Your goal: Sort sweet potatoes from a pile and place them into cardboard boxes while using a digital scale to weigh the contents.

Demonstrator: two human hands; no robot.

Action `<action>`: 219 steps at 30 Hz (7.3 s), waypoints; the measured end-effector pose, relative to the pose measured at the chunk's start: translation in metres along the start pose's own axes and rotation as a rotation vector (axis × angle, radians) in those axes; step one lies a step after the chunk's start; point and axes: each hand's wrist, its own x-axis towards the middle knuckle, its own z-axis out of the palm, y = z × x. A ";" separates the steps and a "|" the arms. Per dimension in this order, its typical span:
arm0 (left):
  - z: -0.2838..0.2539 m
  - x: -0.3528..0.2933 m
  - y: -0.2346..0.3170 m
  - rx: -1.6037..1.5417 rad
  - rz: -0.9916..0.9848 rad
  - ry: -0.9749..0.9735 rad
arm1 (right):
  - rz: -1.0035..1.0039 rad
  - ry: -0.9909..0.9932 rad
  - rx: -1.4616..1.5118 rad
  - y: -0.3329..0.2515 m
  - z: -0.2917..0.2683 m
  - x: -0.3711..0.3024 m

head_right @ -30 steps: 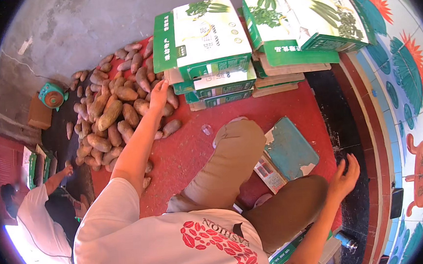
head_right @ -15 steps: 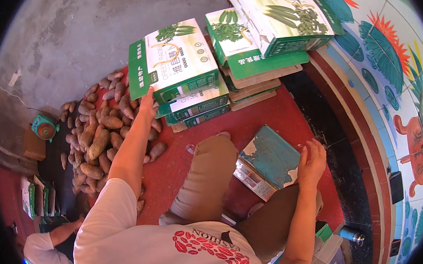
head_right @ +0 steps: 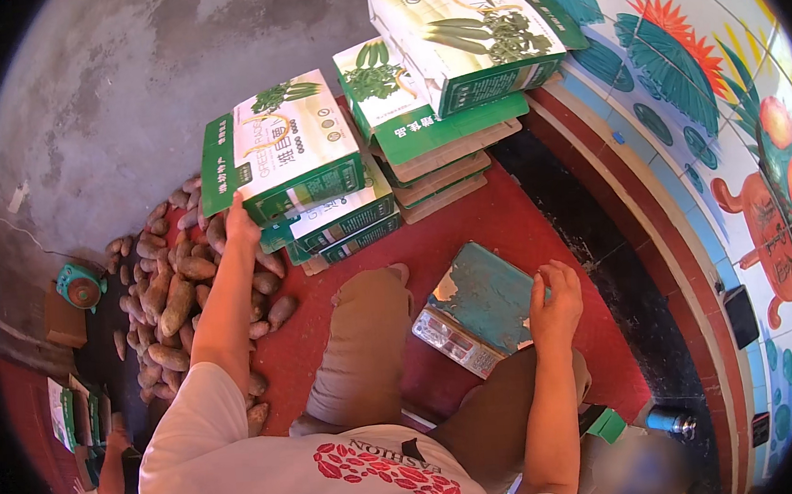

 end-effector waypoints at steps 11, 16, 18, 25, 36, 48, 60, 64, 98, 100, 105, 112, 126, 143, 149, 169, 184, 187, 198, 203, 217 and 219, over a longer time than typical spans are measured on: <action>0.003 -0.121 0.128 0.106 0.319 -0.031 | 0.061 0.014 0.065 0.006 -0.010 -0.003; 0.042 -0.202 0.174 0.011 0.495 -0.086 | 0.040 0.032 0.090 0.007 -0.010 -0.005; 0.040 -0.206 0.188 0.013 0.587 -0.171 | 0.072 0.033 0.173 0.005 -0.010 -0.003; 0.103 -0.241 0.185 -0.107 0.562 -0.557 | 0.287 0.001 0.511 0.024 -0.022 -0.002; 0.188 -0.290 0.018 0.536 0.766 -0.964 | 0.638 0.429 1.037 0.104 -0.090 -0.023; 0.184 -0.301 -0.091 0.826 1.103 -1.510 | 0.502 0.294 0.502 0.088 -0.076 -0.022; 0.188 -0.271 -0.120 0.994 1.191 -1.444 | 0.100 -0.386 0.285 0.048 -0.073 -0.021; 0.192 -0.261 -0.119 1.070 1.114 -1.386 | -0.002 -0.393 -0.156 0.051 -0.059 -0.025; 0.190 -0.254 -0.129 1.567 0.678 -1.035 | -0.213 -0.347 -0.680 0.034 -0.014 -0.020; 0.190 -0.252 -0.130 1.608 0.474 -1.067 | -0.216 -0.342 -0.682 0.032 -0.011 -0.019; 0.185 -0.247 -0.141 1.536 0.617 -0.987 | -0.229 -0.283 -0.662 0.029 -0.006 -0.018; 0.189 -0.251 -0.122 1.691 0.327 -1.122 | -0.188 -0.461 -0.690 0.035 -0.005 -0.022; 0.175 -0.249 -0.083 1.200 0.710 -0.852 | -0.030 -0.306 -0.308 0.007 -0.006 -0.014; -0.188 -0.162 -0.024 1.880 0.054 -0.272 | -0.088 0.040 -0.203 0.008 -0.034 -0.017; -0.423 -0.181 -0.070 2.209 -0.509 -0.245 | -0.065 0.078 -0.113 0.019 -0.032 -0.008; -0.425 -0.253 -0.072 1.714 -0.921 0.390 | 0.110 0.119 -0.463 0.066 -0.060 -0.010; -0.437 -0.248 -0.100 2.255 -0.705 -0.006 | 0.029 -0.053 -0.672 0.090 -0.061 -0.021; -0.443 -0.246 -0.101 2.361 -0.661 -0.050 | -0.025 -0.050 -0.703 0.097 -0.063 -0.021; -0.466 -0.267 -0.115 2.409 -0.520 -0.177 | 0.160 -0.129 -0.706 0.055 -0.058 -0.022; -0.458 -0.251 -0.119 2.320 -0.634 -0.145 | 0.028 -0.163 -0.788 0.048 -0.081 -0.024; -0.341 -0.226 -0.081 1.709 -0.376 0.067 | -0.017 -0.137 -0.339 0.049 -0.051 0.006; -0.314 -0.223 -0.091 1.627 -0.304 0.103 | -0.030 -0.228 -0.296 0.050 -0.043 0.007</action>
